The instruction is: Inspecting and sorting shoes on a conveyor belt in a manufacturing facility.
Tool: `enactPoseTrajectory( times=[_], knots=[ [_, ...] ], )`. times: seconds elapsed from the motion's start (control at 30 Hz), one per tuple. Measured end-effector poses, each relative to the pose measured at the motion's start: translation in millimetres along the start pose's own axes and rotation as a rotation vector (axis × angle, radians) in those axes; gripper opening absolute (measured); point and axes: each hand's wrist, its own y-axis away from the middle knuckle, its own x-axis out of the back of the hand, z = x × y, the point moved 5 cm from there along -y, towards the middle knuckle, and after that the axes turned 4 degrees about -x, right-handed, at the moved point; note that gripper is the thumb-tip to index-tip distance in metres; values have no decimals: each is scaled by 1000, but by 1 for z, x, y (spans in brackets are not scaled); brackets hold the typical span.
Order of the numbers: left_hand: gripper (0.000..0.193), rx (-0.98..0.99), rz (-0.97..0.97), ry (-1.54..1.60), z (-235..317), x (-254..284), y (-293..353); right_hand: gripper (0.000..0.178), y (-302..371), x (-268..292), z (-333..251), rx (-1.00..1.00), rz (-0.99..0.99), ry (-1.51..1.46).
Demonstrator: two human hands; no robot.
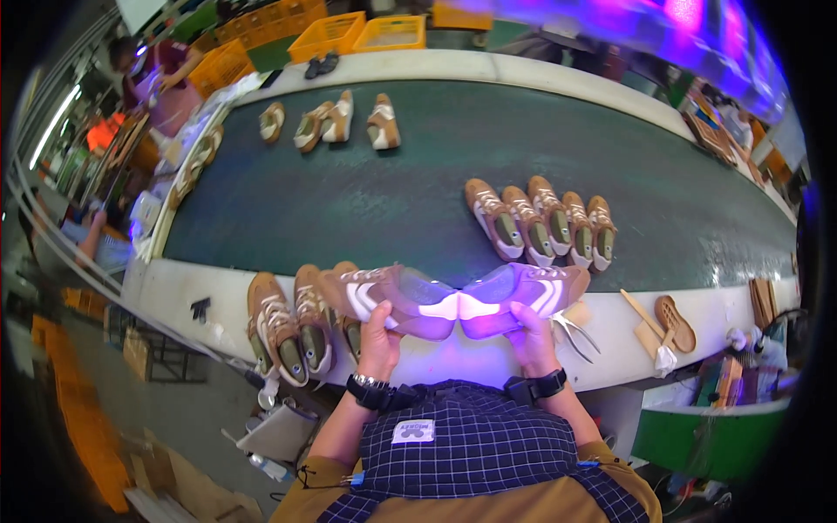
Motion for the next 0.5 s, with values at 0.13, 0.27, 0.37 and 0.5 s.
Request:
enactPoseTrajectory(
  times=[0.13,0.27,0.37,0.5],
  knots=[
    [41,225,-96,34,-8,12,4,38,4,12,-2,-139,-10,-78],
    [31,585,-183,-602,-7,47,15,56,11,9,-1,-135,-134,19],
    [30,-25,-112,-1168,39,69,7,64,17,5,11,-225,-174,75],
    [49,-499,165,-1599,65,97,4,65,14,4,25,-295,-194,19]
  ],
)
